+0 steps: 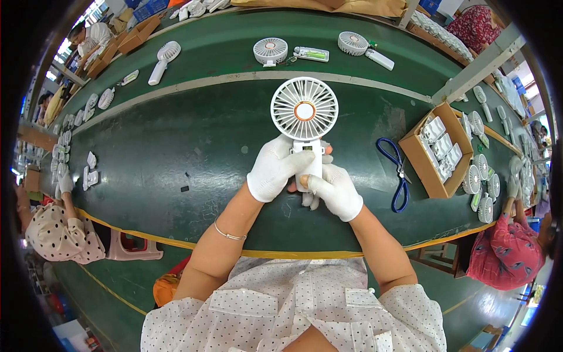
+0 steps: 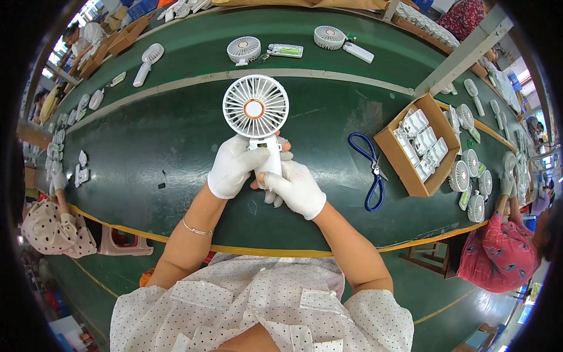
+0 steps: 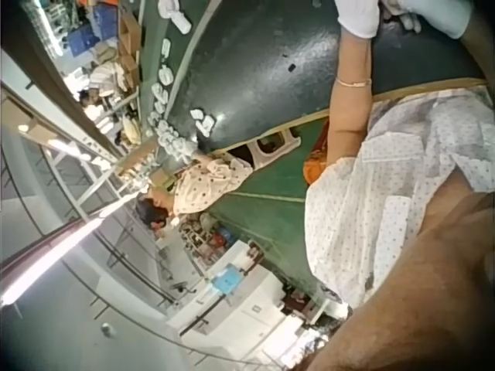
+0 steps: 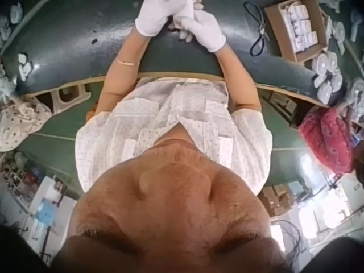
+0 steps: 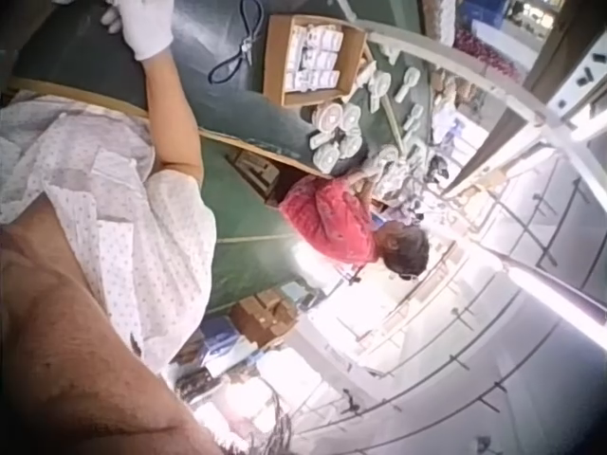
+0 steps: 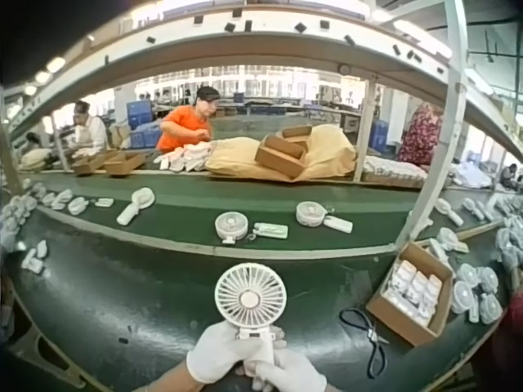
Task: The person assembles handheld fans by connecting components such as batteries, circuit boards, and fan casings, then securing them with screws using a screwdriver and tweezers.
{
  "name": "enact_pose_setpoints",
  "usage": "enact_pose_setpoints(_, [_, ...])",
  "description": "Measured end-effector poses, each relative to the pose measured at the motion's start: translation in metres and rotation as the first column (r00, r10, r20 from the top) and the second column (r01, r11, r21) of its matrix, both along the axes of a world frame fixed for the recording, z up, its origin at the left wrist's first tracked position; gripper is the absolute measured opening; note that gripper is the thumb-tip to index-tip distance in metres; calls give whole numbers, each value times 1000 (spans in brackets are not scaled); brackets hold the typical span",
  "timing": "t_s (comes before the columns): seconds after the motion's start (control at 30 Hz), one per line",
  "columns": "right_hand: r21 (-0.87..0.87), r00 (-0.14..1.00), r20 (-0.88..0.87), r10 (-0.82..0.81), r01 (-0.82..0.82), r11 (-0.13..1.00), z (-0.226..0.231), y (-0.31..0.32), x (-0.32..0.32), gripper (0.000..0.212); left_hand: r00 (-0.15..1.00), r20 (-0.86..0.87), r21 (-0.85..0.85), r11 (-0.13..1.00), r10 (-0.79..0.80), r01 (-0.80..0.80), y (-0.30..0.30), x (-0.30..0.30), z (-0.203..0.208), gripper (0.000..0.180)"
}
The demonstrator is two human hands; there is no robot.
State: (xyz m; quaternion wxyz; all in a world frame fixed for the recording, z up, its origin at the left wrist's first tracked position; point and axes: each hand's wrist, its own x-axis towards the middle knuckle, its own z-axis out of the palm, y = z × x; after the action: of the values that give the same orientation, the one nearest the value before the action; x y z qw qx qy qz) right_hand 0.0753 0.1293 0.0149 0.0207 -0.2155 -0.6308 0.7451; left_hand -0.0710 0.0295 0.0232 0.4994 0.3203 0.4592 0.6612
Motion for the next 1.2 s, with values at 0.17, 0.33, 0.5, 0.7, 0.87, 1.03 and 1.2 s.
enact_pose_setpoints(0.17, [-174,992,-120,31,-52,983,-9,7,5,38,997,22,-16,997,-70,70,2,-4,1,51])
enact_pose_setpoints(0.33, [-441,923,-368,107,-275,854,-18,12,5,60,957,206,193,968,-203,163,2,-4,-8,78])
enact_pose_setpoints(0.5, [-302,988,-84,132,-151,941,-11,3,-1,68,966,56,-90,964,254,-249,11,-15,-9,43])
enact_pose_setpoints(0.7, [-197,988,-8,157,-155,968,-8,2,2,48,852,-282,-349,780,441,-519,43,-66,-12,45])
enact_pose_setpoints(0.87, [-174,972,-12,236,-234,956,-10,1,6,40,775,-529,-359,736,347,-574,101,-155,-18,47])
enact_pose_setpoints(1.03, [-147,959,-147,244,-265,953,-19,-10,-2,31,-182,-964,261,566,193,-782,155,-233,-19,60])
enact_pose_setpoints(1.2, [-99,965,-124,233,-246,964,-16,-5,11,31,-211,-966,238,824,148,-514,243,-200,-26,89])
